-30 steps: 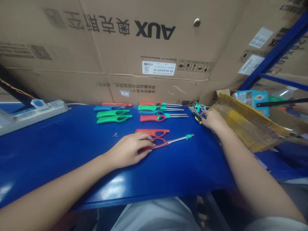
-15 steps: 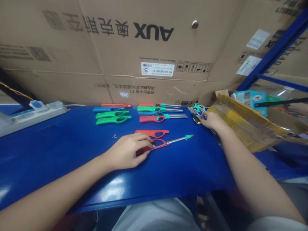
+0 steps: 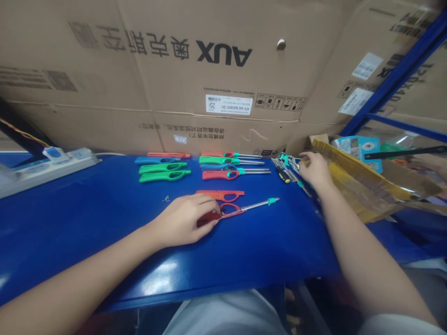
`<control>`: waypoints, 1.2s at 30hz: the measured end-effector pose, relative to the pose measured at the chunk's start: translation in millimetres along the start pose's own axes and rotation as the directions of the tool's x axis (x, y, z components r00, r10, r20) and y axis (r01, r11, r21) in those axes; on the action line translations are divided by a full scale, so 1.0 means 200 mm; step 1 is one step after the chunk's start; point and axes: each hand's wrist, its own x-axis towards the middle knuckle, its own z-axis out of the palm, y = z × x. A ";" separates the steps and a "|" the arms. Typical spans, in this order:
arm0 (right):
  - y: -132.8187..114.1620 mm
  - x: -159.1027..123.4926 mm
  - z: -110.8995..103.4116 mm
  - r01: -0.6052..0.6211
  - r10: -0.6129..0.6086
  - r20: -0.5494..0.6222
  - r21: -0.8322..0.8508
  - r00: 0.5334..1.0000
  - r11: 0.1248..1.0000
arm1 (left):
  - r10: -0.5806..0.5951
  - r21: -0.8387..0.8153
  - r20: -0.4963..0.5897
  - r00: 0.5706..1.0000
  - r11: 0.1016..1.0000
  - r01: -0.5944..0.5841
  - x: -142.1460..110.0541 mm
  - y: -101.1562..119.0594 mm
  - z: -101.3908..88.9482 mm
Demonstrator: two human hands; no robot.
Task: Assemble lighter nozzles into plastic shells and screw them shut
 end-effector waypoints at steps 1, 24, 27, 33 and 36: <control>0.01 0.00 -0.02 -0.007 0.007 -0.023 0.007 1.000 1.000 | -0.008 0.005 0.005 1.000 1.000 0.008 0.00 0.00 0.00; -0.25 0.16 0.03 -0.108 0.108 0.034 0.005 0.994 0.994 | -0.130 -0.115 -0.059 0.990 0.986 0.123 0.00 -0.01 0.04; -0.37 0.09 -0.02 -0.026 0.026 0.004 0.258 1.000 0.966 | -0.145 -0.118 -0.073 0.987 0.984 0.136 0.00 -0.01 0.05; -0.60 -0.23 -0.04 -0.040 -0.246 0.352 0.638 0.903 0.769 | -0.188 -0.120 -0.089 0.978 0.977 0.177 0.01 -0.02 0.07; -0.66 -0.36 -0.05 -0.216 -0.427 0.521 0.784 0.739 0.582 | -0.208 -0.129 -0.092 0.974 0.972 0.196 0.01 -0.02 0.07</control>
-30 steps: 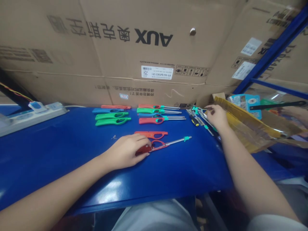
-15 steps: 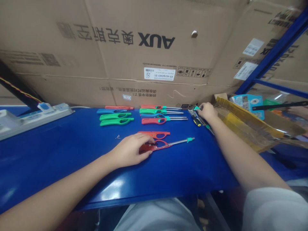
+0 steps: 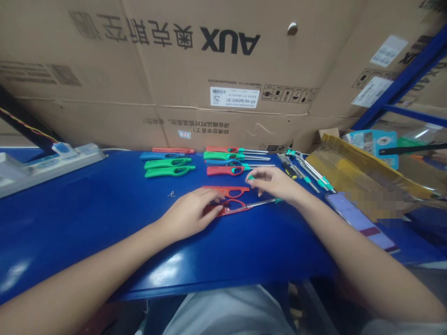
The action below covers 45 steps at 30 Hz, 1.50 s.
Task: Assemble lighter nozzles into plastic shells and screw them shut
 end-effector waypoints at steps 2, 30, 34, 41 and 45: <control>-0.01 -0.03 0.03 0.060 -0.059 0.024 -0.027 0.998 0.998 | 0.006 0.001 0.005 1.000 1.000 -0.006 0.00 0.00 0.00; 0.11 0.02 -0.19 -0.165 0.145 -0.091 -0.721 0.985 0.673 | 0.034 -0.102 0.037 0.999 0.994 -0.030 0.00 -0.03 0.01; 0.09 0.00 -0.20 -0.171 0.068 -0.165 -0.756 0.984 0.632 | 0.038 -0.098 0.038 0.999 0.995 -0.034 0.01 -0.03 0.01; 0.10 0.00 -0.20 0.069 -0.051 0.047 -0.704 0.998 0.707 | 0.037 -0.060 0.050 0.998 0.998 -0.034 0.01 -0.02 0.01; 0.14 0.02 -0.18 0.111 -0.065 0.092 -0.711 0.994 0.694 | 0.038 -0.066 0.054 0.998 0.997 -0.034 0.01 -0.03 0.01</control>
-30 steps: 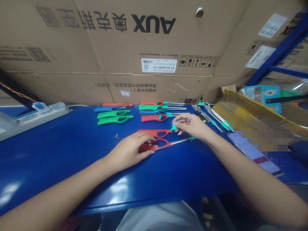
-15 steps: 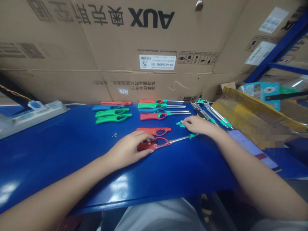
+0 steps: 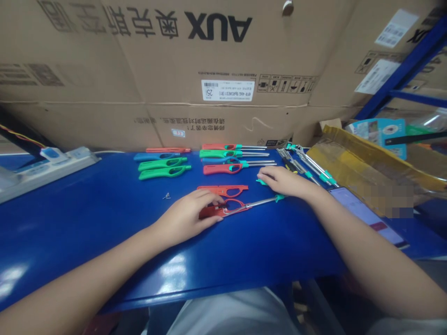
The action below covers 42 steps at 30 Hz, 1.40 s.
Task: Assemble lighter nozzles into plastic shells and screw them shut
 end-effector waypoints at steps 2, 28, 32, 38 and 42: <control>0.00 0.00 0.00 -0.038 0.033 -0.071 -0.061 0.997 0.997 | 0.000 0.001 -0.001 1.000 1.000 0.000 0.00 0.00 0.00; 0.06 -0.04 -0.07 -0.008 0.007 -0.018 -0.038 1.000 0.999 | -0.020 -0.007 0.001 1.000 1.000 0.020 0.00 0.01 -0.01; 0.00 -0.04 -0.06 0.091 -0.091 -0.009 0.002 0.996 0.996 | -0.044 -0.017 -0.001 0.999 0.999 0.044 0.00 0.01 0.00; -0.21 -0.08 0.00 0.240 -0.238 -0.033 0.222 0.971 0.945 | -0.031 0.003 -0.016 0.999 1.000 0.031 0.00 0.00 0.01; -0.27 -0.11 0.05 0.374 -0.377 -0.034 0.229 0.926 0.899 | -0.021 0.008 -0.034 0.999 1.000 0.022 0.00 0.00 0.02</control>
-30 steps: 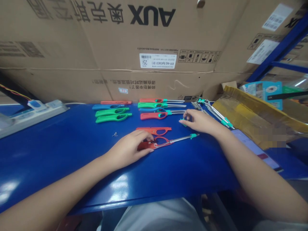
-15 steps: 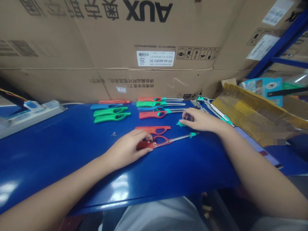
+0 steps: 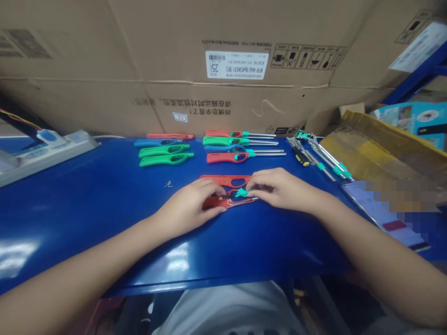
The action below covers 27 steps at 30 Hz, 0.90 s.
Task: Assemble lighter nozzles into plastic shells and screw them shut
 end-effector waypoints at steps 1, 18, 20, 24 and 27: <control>0.00 0.00 0.01 0.026 -0.026 0.004 -0.010 1.000 1.000 | 0.001 -0.002 -0.002 1.000 1.000 -0.001 0.00 0.00 0.00; 0.04 0.02 0.12 0.094 -0.094 -0.046 0.010 0.995 0.995 | 0.013 -0.032 -0.014 1.000 0.999 -0.013 0.01 0.01 0.00; 0.04 0.02 0.14 0.118 -0.117 -0.059 -0.001 0.991 0.993 | 0.006 -0.042 -0.026 1.000 0.999 -0.007 0.01 0.01 0.01; 0.04 0.02 0.16 0.187 -0.194 -0.074 -0.088 0.978 0.978 | -0.018 -0.073 -0.040 0.999 0.997 0.015 0.01 0.02 0.01; 0.03 0.02 0.16 0.218 -0.233 -0.063 -0.184 0.971 0.958 | -0.039 -0.087 -0.039 0.998 0.996 0.035 0.01 0.02 0.01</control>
